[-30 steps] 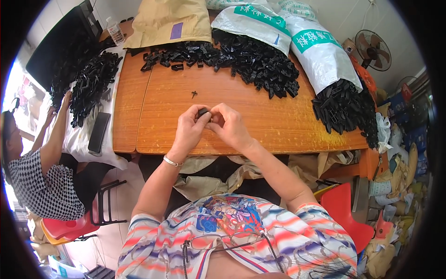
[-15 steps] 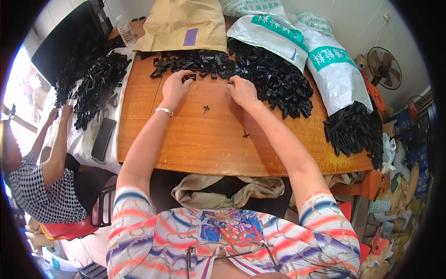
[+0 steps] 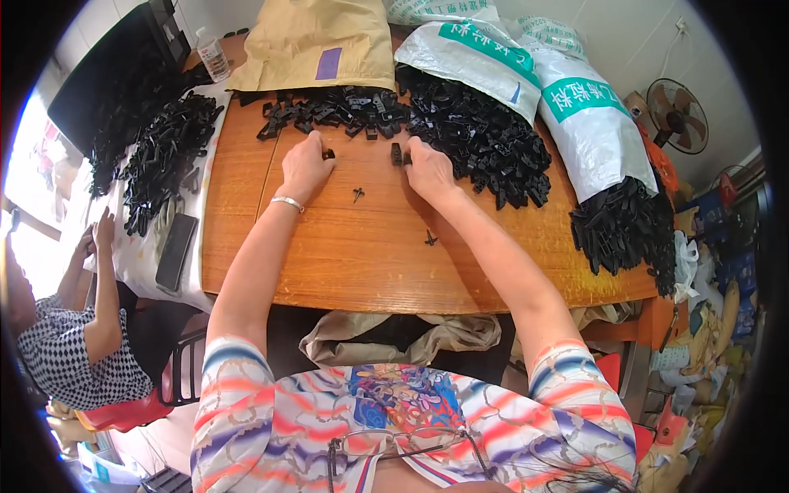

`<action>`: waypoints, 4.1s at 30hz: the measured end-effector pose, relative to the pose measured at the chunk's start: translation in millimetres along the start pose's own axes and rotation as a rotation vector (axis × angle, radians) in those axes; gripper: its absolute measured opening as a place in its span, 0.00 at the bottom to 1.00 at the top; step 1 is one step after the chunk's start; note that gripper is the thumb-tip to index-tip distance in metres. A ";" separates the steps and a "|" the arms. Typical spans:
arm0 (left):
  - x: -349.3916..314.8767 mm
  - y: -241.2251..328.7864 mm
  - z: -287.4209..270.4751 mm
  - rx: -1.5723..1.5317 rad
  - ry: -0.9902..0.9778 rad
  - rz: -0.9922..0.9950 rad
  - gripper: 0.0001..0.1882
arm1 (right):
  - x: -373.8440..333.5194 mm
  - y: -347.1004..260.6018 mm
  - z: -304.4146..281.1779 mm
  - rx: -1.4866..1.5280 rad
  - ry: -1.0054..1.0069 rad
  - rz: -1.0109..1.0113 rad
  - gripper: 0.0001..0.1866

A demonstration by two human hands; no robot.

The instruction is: Inspecting and sorting small black plastic industrial parts at a workbench.

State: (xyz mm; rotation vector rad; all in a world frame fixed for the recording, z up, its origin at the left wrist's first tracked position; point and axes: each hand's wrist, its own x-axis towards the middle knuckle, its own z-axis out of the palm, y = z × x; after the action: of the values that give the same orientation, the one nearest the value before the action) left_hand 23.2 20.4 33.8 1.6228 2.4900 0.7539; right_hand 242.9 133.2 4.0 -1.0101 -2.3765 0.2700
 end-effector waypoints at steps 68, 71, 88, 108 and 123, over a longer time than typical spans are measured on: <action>-180.9 60.0 -5.1 -1.208 -0.260 -0.120 0.08 | -136.6 -86.7 -69.5 1.034 -0.376 0.282 0.13; -201.1 63.2 -8.5 -1.113 -0.174 -0.079 0.11 | -149.4 -88.0 -70.3 0.990 -0.338 0.209 0.13; -269.7 45.5 -4.6 -0.630 -0.093 0.396 0.08 | -58.7 -33.6 -47.1 0.462 -0.180 0.062 0.09; 58.3 -56.7 -0.5 0.264 0.184 0.310 0.11 | -15.6 -21.9 -20.1 0.084 -0.250 -0.111 0.14; -43.5 -9.7 -19.7 -1.378 -0.303 -0.285 0.15 | -66.9 -81.5 -64.9 0.638 -0.144 0.029 0.10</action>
State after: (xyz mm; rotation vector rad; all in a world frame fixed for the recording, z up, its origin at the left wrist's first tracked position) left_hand 27.7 -28.0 38.2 0.7288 1.2513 1.4918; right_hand 267.5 26.8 62.3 -0.7286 -2.1592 1.0606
